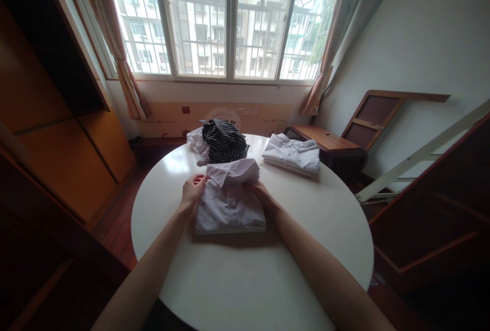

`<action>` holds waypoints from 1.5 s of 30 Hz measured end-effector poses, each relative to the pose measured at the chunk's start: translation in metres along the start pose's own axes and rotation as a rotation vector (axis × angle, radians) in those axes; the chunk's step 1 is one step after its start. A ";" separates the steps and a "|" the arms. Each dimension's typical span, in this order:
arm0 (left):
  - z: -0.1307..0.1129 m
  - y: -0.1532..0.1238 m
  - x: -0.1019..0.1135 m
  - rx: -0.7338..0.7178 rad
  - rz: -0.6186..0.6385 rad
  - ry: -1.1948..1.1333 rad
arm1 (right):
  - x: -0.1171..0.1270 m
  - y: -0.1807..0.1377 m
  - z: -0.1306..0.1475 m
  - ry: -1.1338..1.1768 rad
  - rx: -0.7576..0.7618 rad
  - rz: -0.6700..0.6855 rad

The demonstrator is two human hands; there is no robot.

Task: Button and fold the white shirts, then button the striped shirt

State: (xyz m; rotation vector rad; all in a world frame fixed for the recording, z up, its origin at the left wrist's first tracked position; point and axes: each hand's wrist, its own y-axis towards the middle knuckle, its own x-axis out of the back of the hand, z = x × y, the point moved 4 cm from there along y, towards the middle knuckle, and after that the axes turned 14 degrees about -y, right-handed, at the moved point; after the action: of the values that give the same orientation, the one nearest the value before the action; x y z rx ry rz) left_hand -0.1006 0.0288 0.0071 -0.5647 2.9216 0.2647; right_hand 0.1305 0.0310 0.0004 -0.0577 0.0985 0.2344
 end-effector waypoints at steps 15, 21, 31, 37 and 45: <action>-0.019 -0.001 0.002 -0.189 -0.002 -0.005 | 0.000 0.002 -0.001 -0.015 0.009 0.058; -0.023 -0.006 -0.005 -0.077 0.050 -0.251 | 0.000 0.002 -0.001 -0.022 0.015 0.061; -0.004 -0.004 -0.005 0.268 0.072 -0.277 | 0.001 0.003 -0.003 -0.038 -0.001 0.064; -0.006 -0.002 -0.004 0.200 0.027 -0.301 | 0.001 0.003 -0.002 -0.072 -0.012 0.047; 0.001 -0.007 -0.015 0.344 0.044 -0.479 | 0.000 0.003 -0.001 -0.066 -0.005 0.059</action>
State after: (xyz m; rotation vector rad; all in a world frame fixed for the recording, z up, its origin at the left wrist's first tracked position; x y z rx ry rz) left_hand -0.0844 0.0279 0.0075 -0.3265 2.4373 -0.0898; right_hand 0.1297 0.0336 -0.0007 -0.0520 0.0336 0.2957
